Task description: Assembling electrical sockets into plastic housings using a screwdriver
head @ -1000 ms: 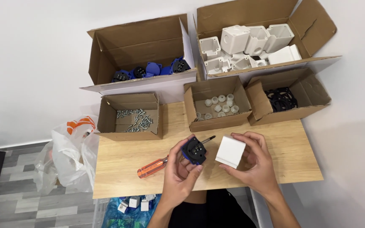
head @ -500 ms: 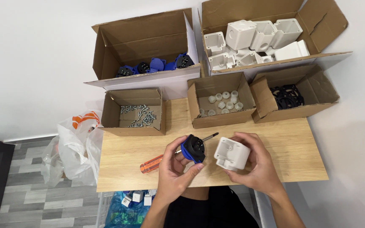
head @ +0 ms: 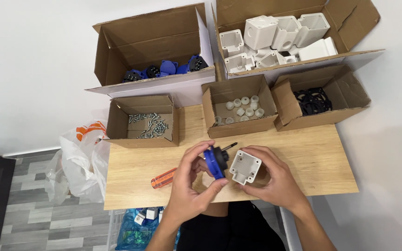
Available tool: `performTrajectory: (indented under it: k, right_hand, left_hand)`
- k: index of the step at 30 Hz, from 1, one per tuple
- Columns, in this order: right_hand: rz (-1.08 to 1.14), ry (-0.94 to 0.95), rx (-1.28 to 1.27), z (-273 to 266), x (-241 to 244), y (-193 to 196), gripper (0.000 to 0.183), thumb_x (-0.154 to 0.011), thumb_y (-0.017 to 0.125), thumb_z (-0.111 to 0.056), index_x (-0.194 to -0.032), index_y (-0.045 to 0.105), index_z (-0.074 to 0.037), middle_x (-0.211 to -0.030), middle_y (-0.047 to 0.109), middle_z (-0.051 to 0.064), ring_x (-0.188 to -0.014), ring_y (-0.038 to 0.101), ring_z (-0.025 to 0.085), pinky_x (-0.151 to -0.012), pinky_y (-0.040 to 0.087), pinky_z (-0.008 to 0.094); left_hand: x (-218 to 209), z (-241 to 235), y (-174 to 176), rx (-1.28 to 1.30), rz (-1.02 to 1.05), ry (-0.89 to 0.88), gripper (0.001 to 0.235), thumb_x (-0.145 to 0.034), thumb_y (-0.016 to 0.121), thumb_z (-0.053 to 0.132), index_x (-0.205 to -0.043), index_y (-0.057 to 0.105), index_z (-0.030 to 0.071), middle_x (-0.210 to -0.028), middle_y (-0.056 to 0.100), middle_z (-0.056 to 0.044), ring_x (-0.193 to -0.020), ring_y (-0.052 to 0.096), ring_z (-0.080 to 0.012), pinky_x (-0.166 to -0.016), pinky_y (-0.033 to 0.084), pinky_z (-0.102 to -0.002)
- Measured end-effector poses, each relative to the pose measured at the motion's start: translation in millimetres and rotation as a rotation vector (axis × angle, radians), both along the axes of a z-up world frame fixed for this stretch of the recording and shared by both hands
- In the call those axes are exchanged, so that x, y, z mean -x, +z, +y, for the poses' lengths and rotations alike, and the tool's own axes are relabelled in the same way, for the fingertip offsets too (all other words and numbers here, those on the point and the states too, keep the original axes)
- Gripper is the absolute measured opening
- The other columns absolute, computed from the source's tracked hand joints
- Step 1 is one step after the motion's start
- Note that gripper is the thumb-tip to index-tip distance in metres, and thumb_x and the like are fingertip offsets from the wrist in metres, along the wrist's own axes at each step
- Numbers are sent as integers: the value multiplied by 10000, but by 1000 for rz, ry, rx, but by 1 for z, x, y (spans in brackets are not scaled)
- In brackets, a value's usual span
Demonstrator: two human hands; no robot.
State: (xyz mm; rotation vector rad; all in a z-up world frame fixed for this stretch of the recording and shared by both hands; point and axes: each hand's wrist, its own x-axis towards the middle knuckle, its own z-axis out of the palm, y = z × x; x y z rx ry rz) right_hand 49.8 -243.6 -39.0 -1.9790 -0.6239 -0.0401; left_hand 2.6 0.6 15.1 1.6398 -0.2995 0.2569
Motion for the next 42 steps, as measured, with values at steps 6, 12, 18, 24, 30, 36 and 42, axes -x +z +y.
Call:
performTrajectory:
  k: [6, 12, 18, 24, 30, 36, 42]
  right_hand:
    - [58, 36, 42, 0, -2, 0, 839, -750, 999, -262, -1485, 626, -101, -1454, 694, 76, -1380, 655, 241, -1160, 514, 383]
    - [31, 49, 56, -2, -3, -6, 851, -750, 1003, -357, -1463, 620, -93, -1446, 707, 88, -1356, 662, 256, -1136, 536, 384]
    - [83, 61, 49, -3, -4, -6, 844, -753, 997, -354, -1459, 625, -77, -1444, 715, 90, -1355, 671, 258, -1125, 549, 385]
    - [125, 57, 56, -4, -3, -8, 809, -774, 974, -361, -1455, 636, -84, -1457, 725, 77, -1359, 690, 242, -1133, 543, 372]
    - [264, 29, 49, -4, -3, -6, 971, -755, 982, -355, -1581, 526, -124, -1590, 651, 70, -1456, 637, 233, -1185, 526, 365]
    - [266, 16, 90, -5, -4, -15, 973, -741, 992, -327, -1579, 535, -138, -1579, 664, 48, -1438, 649, 217, -1177, 528, 354]
    - [229, 10, 67, -3, -4, -11, 983, -727, 1008, -335, -1572, 547, -138, -1573, 668, 49, -1447, 644, 209, -1194, 515, 352]
  left_hand:
    - [-9, -2, 11, -436, -133, -97, 683, -1012, 787, 287, -1519, 437, -8, -1591, 562, -243, -1248, 673, -325, -1091, 555, -411]
    - [-21, -4, 1, -843, -372, -184, 678, -1088, 658, 445, -1536, 508, -41, -1562, 587, -256, -1376, 655, -415, -1026, 558, -506]
    - [-29, -8, -2, -949, -401, -289, 638, -1100, 628, 441, -1546, 528, -3, -1554, 576, -273, -1277, 667, -445, -1030, 532, -542]
    - [-34, -9, 0, -999, -399, -309, 657, -1092, 631, 462, -1541, 544, -9, -1529, 600, -286, -1288, 669, -440, -1035, 528, -537]
    - [-39, -10, 0, -1005, -375, -332, 669, -1085, 634, 470, -1535, 542, -16, -1527, 599, -291, -1291, 671, -443, -1046, 523, -550]
    - [-42, -13, 2, -1025, -361, -335, 656, -1077, 644, 456, -1522, 555, -18, -1509, 608, -276, -1258, 672, -447, -1045, 526, -555]
    - [-43, -13, -2, -998, -345, -352, 674, -1062, 667, 452, -1514, 557, -35, -1488, 612, -270, -1215, 677, -449, -1074, 526, -576]
